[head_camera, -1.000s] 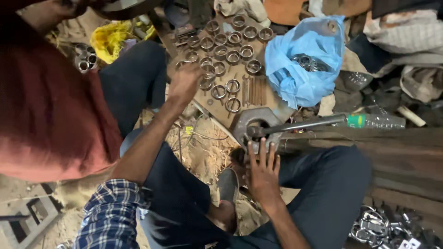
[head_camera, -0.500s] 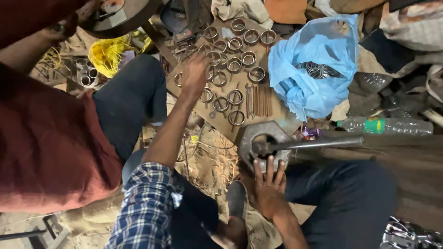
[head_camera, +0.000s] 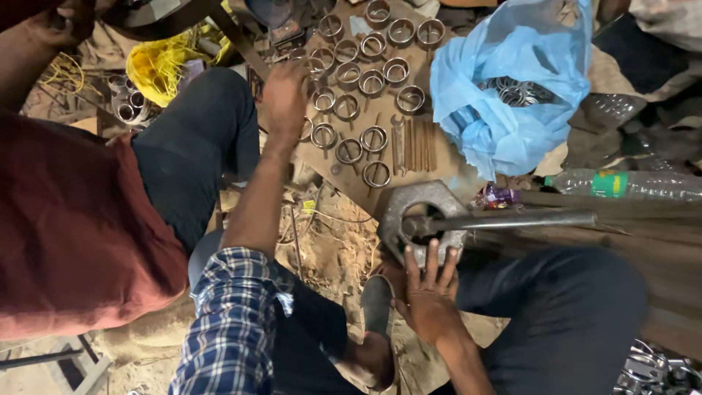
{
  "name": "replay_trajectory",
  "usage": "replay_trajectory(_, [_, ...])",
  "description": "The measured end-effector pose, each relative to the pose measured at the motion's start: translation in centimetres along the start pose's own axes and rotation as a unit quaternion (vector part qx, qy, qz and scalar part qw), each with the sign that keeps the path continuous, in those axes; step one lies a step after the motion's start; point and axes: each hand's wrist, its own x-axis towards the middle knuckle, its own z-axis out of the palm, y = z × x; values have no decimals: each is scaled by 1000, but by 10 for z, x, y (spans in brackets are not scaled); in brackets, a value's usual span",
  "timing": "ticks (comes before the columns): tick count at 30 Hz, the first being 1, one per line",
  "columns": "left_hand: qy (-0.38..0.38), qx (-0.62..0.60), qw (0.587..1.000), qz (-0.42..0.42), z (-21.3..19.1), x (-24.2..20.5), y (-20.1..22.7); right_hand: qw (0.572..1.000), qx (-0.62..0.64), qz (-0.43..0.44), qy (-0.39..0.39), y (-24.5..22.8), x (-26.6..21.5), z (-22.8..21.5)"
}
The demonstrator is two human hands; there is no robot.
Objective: The person sits on the floor and uses a hammer to strike a metal ring placed on a metal anvil. They repeatedly pick up rings, position them on the anvil, and hammer them to shape the metal.
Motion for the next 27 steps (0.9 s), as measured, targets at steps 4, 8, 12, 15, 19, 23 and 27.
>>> replay_trajectory(4, [7,14,1000,9,-15,4,-13,995,-1,-27,95,-3,-1,0])
replay_trajectory(8, [1,30,1000,9,-11,6,-17,1000,-12,4,28,-2,-1,1])
replay_trajectory(12, [-15,40,999,-11,-8,3,-23,998,-17,-9,51,-2,0,4])
replay_trajectory(15, [-4,32,999,-13,-4,-3,-26,999,-9,-4,50,-1,-1,5])
replay_trajectory(19, [40,62,997,27,-6,-14,-29,996,-18,-11,82,-4,1,4])
replay_trajectory(23, [-18,32,998,-54,1,-23,-16,999,9,3,47,-4,-1,1])
replay_trajectory(27, [-66,80,989,-110,3,-23,1,999,27,-12,37,-5,-2,-3])
